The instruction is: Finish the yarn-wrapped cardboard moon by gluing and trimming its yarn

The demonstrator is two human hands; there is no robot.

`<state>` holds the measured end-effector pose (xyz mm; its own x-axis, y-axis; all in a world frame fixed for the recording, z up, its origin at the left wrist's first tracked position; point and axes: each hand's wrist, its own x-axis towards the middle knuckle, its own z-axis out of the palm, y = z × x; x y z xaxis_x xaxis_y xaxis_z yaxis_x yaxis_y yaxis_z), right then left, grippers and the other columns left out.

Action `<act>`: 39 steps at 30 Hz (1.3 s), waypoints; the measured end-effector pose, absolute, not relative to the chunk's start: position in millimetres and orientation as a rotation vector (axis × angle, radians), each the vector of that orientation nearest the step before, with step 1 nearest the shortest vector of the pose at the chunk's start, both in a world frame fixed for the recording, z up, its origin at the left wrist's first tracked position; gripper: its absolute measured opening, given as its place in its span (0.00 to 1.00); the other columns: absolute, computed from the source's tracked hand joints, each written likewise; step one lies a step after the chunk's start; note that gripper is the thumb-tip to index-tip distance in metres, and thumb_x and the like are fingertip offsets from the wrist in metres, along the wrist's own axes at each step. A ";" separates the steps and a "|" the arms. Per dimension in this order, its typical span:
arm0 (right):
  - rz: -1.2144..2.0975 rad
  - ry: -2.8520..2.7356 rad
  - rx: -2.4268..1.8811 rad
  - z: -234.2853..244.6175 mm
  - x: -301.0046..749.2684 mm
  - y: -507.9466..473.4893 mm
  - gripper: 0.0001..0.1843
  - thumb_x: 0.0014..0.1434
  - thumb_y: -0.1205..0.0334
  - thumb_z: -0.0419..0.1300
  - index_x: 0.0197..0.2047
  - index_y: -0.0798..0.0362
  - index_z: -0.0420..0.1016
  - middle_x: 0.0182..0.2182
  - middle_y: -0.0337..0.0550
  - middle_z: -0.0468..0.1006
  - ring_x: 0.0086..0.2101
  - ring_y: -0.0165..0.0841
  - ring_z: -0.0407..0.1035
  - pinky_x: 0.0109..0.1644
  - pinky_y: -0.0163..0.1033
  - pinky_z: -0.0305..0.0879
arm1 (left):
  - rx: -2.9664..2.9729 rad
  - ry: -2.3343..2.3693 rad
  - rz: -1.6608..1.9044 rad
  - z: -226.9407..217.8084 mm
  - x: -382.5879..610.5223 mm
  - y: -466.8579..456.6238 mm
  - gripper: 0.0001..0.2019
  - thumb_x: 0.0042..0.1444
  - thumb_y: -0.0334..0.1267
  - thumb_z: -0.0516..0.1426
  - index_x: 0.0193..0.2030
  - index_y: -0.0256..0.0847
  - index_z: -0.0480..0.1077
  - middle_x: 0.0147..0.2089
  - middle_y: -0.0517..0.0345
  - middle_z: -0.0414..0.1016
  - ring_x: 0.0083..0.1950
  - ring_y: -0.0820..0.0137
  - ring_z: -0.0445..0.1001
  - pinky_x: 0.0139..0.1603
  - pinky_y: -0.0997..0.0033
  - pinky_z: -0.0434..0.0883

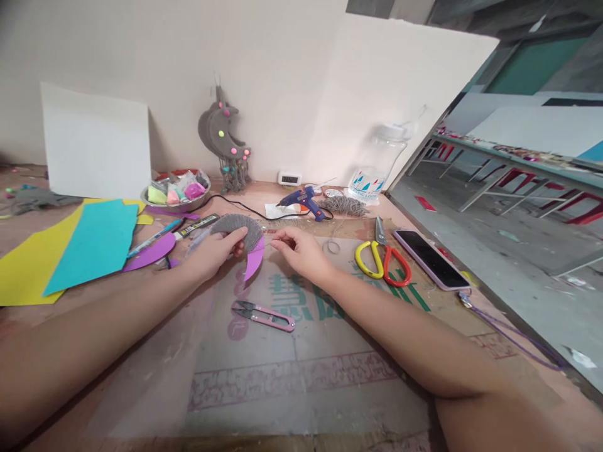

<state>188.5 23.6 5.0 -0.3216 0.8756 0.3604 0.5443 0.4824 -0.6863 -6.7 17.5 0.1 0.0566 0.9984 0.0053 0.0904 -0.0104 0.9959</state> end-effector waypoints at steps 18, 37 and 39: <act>0.525 -2.039 -1.187 -0.5 187.1 28.3 0.08 0.56 0.60 0.56 0.32 0.55 0.73 0.27 0.39 0.73 0.25 0.27 0.62 0.30 0.33 0.58 | 1.601 1.429 0.940 9.5 -5.0 9.2 0.19 0.52 0.48 0.50 0.16 0.39 0.60 0.18 0.62 0.63 0.22 0.74 0.61 0.27 0.74 0.59; 0.513 -2.025 -1.156 -1.3 188.0 28.7 0.08 0.57 0.59 0.55 0.33 0.54 0.73 0.29 0.41 0.75 0.29 0.29 0.65 0.34 0.35 0.60 | 1.503 1.302 0.943 2.3 -6.6 11.2 0.22 0.51 0.54 0.51 0.15 0.39 0.59 0.18 0.62 0.62 0.23 0.74 0.60 0.28 0.73 0.59; 0.517 -2.016 -1.154 -1.5 187.9 28.6 0.08 0.57 0.59 0.56 0.33 0.54 0.73 0.29 0.41 0.75 0.29 0.29 0.66 0.34 0.35 0.60 | 1.498 1.285 0.939 3.4 -6.7 10.3 0.22 0.51 0.53 0.51 0.15 0.39 0.59 0.18 0.62 0.62 0.23 0.74 0.61 0.27 0.73 0.59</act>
